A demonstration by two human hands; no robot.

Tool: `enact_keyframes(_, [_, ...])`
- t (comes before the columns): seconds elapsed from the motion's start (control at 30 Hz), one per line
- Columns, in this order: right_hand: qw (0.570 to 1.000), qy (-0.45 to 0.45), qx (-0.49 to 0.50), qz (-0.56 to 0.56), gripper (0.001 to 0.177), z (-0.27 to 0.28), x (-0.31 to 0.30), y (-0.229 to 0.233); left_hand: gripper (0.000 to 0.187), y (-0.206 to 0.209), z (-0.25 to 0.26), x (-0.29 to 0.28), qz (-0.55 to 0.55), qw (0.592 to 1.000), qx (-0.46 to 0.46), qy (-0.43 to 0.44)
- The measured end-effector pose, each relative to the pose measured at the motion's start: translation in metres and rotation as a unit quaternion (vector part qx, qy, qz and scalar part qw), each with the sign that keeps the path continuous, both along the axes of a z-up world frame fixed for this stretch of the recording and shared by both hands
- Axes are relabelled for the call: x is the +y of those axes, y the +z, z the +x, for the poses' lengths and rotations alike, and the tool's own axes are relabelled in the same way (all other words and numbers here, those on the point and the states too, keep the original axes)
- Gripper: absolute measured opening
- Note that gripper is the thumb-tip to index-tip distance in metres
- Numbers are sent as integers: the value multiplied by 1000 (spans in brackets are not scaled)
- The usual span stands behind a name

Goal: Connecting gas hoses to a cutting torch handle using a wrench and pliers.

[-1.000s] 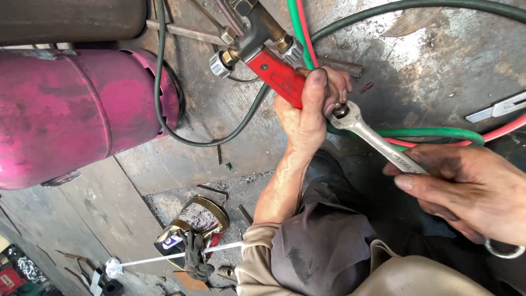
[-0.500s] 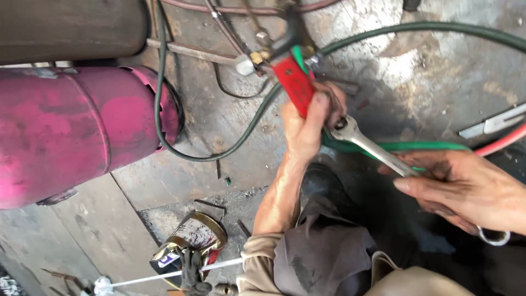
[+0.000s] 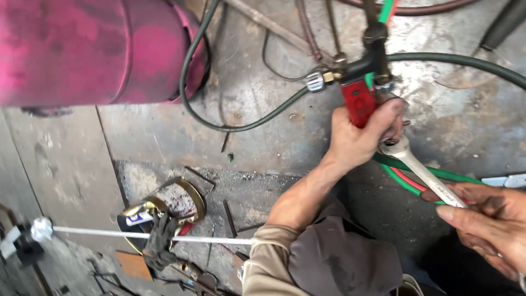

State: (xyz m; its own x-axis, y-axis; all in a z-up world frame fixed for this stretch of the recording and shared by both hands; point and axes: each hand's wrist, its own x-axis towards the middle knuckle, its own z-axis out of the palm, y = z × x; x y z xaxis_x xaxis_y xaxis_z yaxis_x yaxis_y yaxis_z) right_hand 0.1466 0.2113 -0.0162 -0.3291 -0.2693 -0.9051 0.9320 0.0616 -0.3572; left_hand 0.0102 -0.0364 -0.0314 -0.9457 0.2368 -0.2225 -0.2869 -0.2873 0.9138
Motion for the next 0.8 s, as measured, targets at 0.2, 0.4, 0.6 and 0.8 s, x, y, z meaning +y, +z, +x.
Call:
enact_keyframes(0.2, [995, 55, -21, 78, 39, -23, -26, 9, 38, -3, -11, -2, -18, 999, -34, 32])
enact_keyframes(0.4, [992, 44, -1, 115, 34, -39, -46, 20, 37, -18, -21, 3, -34, 996, -69, 43])
enact_keyframes(0.6, [989, 71, -31, 125, 28, -47, -51, 11, 39, -35, -16, 7, -20, 997, -62, 39])
enact_keyframes(0.8, [982, 170, -39, 71, 42, -34, 8, -10, 41, -30, -25, 5, -96, 992, -80, -18])
